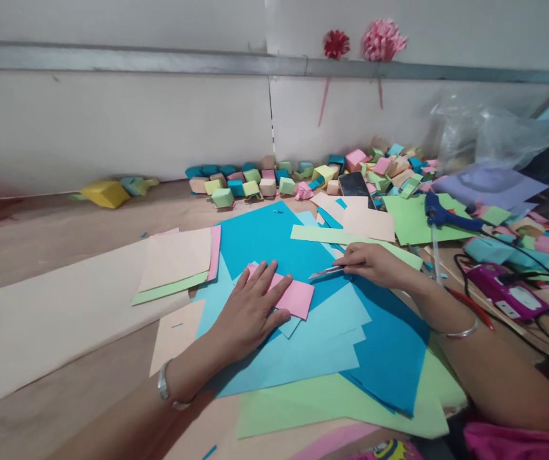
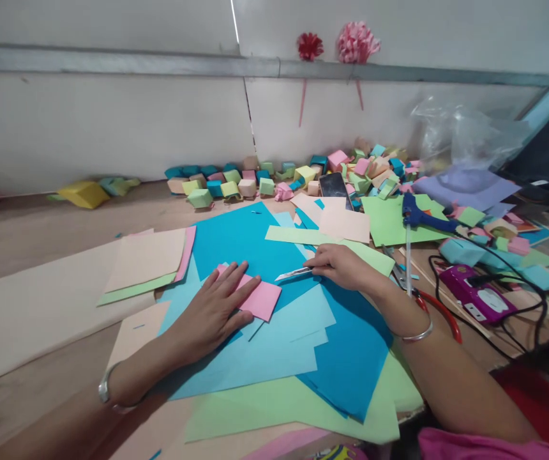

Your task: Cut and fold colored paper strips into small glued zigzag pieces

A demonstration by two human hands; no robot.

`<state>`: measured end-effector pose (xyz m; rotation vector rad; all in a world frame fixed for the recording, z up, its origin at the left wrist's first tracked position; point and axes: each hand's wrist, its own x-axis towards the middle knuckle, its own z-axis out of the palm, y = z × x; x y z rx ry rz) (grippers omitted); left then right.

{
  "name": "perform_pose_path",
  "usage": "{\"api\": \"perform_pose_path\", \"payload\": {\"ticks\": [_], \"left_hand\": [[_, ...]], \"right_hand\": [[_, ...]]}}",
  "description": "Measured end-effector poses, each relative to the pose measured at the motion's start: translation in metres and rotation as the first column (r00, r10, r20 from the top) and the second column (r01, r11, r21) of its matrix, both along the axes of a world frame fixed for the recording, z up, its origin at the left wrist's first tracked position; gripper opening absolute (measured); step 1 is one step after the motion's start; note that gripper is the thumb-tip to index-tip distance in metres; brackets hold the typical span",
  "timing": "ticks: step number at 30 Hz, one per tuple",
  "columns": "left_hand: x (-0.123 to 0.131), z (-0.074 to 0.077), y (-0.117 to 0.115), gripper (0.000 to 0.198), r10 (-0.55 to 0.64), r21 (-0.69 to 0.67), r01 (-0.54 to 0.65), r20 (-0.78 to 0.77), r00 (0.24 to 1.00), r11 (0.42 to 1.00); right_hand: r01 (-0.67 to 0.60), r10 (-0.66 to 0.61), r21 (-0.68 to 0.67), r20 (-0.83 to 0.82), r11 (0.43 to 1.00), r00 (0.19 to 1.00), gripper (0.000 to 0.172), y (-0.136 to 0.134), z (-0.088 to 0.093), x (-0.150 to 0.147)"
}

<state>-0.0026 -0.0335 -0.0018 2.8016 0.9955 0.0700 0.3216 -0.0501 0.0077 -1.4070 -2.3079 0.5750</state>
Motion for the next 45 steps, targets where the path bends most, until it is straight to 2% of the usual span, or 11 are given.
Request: {"api": "perform_pose_path", "payload": {"ticks": [15,26,30,36,39,45], "left_hand": [[0.001,0.0,-0.001,0.058,0.002,-0.009,-0.002,0.008,1.0,1.0],[0.001,0.0,-0.002,0.059,0.004,-0.009,-0.004,-0.019,1.0,1.0],[0.003,-0.002,-0.003,0.058,0.034,0.013,-0.034,-0.006,0.999,0.999],[0.007,0.003,-0.006,0.046,0.056,-0.012,-0.056,0.022,0.998,0.998],[0.006,0.006,-0.006,0.044,0.049,-0.03,-0.048,0.039,0.998,0.998],[0.006,0.004,-0.005,0.039,0.068,-0.02,-0.066,0.075,0.995,0.998]], "right_hand": [[-0.005,0.002,0.03,0.102,1.0,0.995,0.025,-0.001,-0.002,-0.002],[-0.068,0.067,0.01,0.114,0.998,0.991,0.025,-0.003,0.004,-0.005],[-0.091,0.086,0.073,0.077,0.993,0.993,0.026,-0.002,0.001,-0.007],[-0.123,0.127,0.203,-0.006,0.971,0.992,0.026,0.001,-0.015,-0.023],[-0.12,0.126,0.218,-0.016,0.969,0.992,0.025,0.001,-0.018,-0.029],[-0.139,0.144,0.195,-0.016,0.971,0.989,0.023,0.0,-0.013,-0.027]]}}
